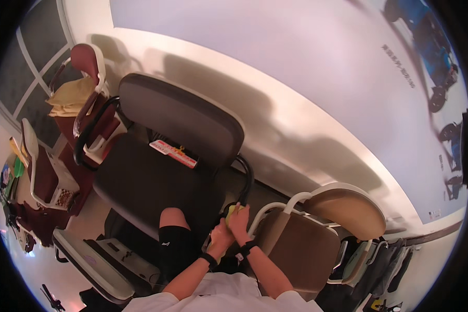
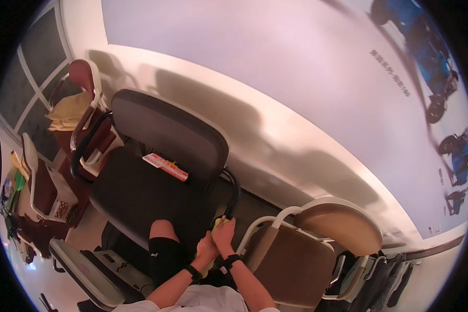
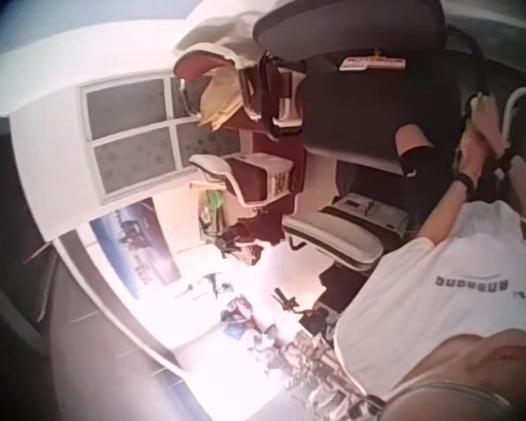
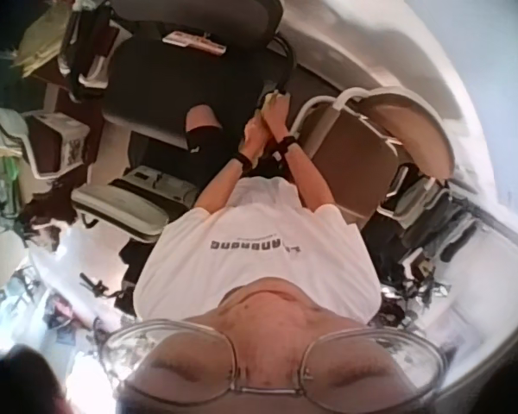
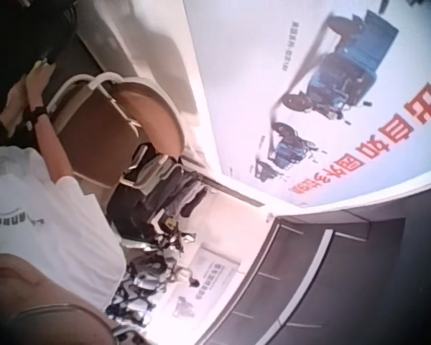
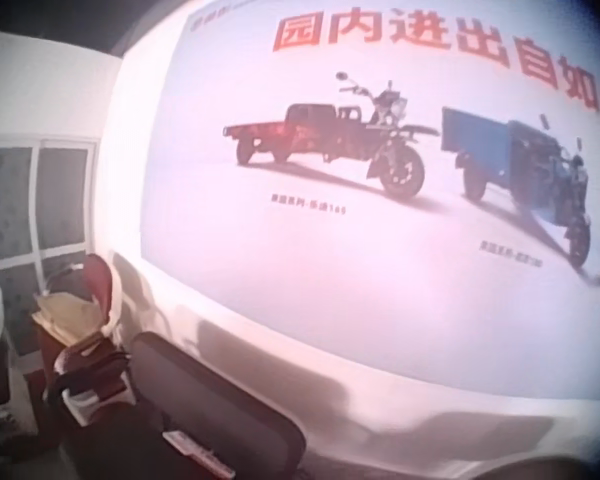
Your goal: Wiping down the seats, bodies, and handlebars of electric mobility scooters using a yellow cloth.
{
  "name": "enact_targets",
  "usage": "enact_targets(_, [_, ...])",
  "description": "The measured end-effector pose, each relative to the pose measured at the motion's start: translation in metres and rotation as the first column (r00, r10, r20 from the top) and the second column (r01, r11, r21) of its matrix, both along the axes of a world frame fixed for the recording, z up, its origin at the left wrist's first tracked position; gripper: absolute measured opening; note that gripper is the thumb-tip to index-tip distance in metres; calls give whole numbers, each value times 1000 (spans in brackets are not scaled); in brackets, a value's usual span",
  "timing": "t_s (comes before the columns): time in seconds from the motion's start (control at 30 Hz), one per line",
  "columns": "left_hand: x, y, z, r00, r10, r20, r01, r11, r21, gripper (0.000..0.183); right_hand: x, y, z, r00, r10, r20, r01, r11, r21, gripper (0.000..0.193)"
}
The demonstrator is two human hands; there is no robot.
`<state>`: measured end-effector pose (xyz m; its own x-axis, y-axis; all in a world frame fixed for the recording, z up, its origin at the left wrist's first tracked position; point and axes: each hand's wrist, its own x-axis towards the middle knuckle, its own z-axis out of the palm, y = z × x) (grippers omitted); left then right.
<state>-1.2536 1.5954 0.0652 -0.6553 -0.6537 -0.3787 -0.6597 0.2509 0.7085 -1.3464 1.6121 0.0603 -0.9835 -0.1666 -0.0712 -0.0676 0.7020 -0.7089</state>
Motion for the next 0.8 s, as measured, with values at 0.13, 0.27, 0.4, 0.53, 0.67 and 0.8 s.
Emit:
enact_targets(0.13, [-31,-15,9,999,-44,-7,45,994,104,59,-38,-13,13,975,-3,224,-5,999,37,52])
enact_targets(0.27, [-61,-34,10,994,-87,-71,98,981,170,57,-67,-25,10,996,27,87,-32,998,60,43])
enact_targets(0.4, [-81,-42,9,993,-118,-27,121,969,217,54,-90,-33,6,999,29,26,-31,996,83,44])
enact_targets(0.53, [-95,-51,11,989,-84,-120,117,948,295,53,-104,-40,9,994,76,-78,-65,989,130,44])
enact_targets(0.67, [-108,-60,-9,975,-2,-221,81,934,349,60,-119,-56,10,962,130,-239,-87,980,182,45])
enact_targets(0.8, [-103,-58,1,977,-38,-208,108,936,336,65,-131,-49,11,982,133,-131,-109,978,177,51])
